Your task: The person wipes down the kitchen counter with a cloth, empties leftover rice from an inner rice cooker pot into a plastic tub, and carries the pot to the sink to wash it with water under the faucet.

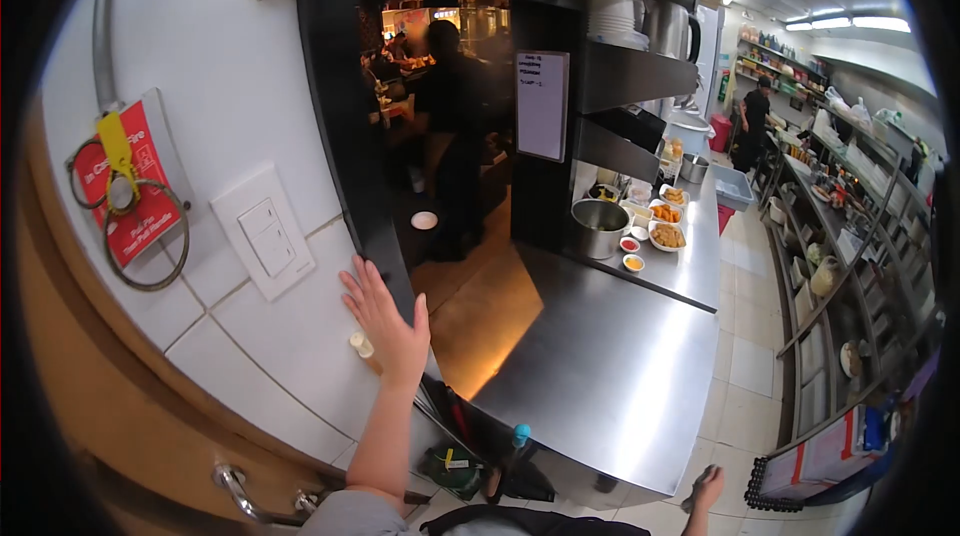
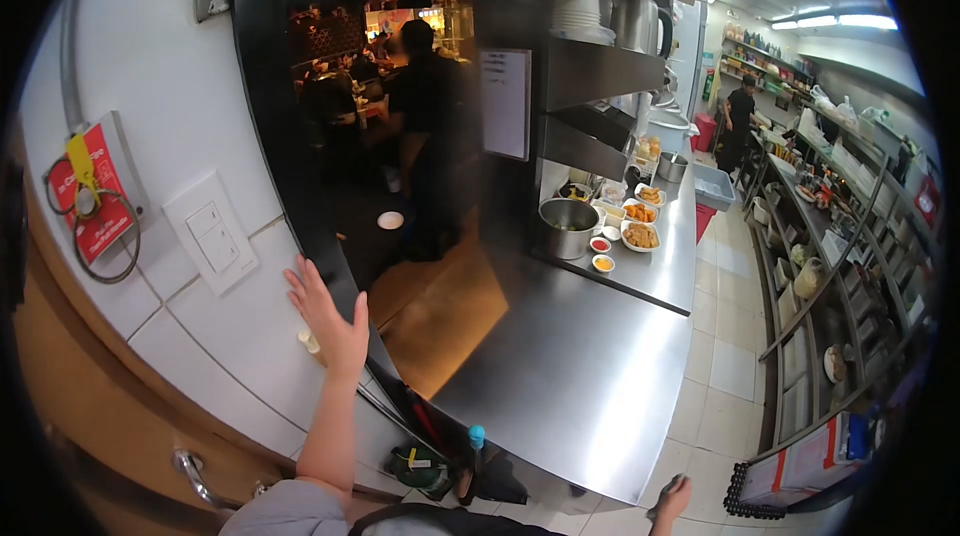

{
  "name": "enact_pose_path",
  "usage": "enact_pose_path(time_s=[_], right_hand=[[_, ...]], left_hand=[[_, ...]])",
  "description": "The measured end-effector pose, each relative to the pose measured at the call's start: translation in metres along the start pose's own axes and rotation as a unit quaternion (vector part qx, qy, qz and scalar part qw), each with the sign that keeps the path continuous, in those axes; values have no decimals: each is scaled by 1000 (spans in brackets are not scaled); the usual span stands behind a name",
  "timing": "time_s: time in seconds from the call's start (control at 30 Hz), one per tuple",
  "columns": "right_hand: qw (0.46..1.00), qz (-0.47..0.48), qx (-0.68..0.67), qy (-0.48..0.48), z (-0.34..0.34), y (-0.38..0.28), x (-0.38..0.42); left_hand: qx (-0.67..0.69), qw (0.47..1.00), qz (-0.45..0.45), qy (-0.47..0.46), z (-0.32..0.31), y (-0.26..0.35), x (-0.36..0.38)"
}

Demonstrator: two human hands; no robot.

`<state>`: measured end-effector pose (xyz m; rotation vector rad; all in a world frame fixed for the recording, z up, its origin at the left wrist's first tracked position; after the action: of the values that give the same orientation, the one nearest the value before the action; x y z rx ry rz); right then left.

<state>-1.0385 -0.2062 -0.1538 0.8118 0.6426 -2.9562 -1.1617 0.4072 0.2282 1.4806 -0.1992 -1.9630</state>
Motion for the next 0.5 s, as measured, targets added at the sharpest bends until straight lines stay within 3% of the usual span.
enact_pose_path(time_s=[0.03,0.13,0.23,0.27,0.3,0.33,0.4,0.47,0.5], right_hand=[[997,-19,-63,33,25,-19,-19],[981,-46,-171,83,39,-11,-71],[957,-35,-284,48,22,-17,-116],[938,-20,-346,30,15,-25,-128],[886,-67,-459,-14,2,-36,-136],[911,-8,-413,-10,36,-84,-144],[918,79,-374,-106,55,-132,-150],[892,210,-319,-242,63,-159,-146],[883,277,-291,-244,56,-161,-135]], left_hand=[[57,997,-8,-51,12,6,7],[69,996,-16,-62,45,10,45],[67,994,44,-73,78,26,85],[59,991,84,-81,87,33,101],[42,991,100,-73,93,45,116],[36,991,104,-82,96,59,132],[74,987,107,-90,98,86,163],[62,987,105,-104,87,125,190],[76,982,78,-154,77,142,203]])
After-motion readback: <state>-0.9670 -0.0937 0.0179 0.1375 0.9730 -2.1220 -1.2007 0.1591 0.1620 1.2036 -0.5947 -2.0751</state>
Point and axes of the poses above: each hand's wrist, its own x-axis away from the middle knuckle, its own z-axis out of the back of the hand, y = z × x, the point moved 3 cm from there along -x, towards the middle knuckle, and after that the axes turned 12 degrees about z, right-handed, at the moved point
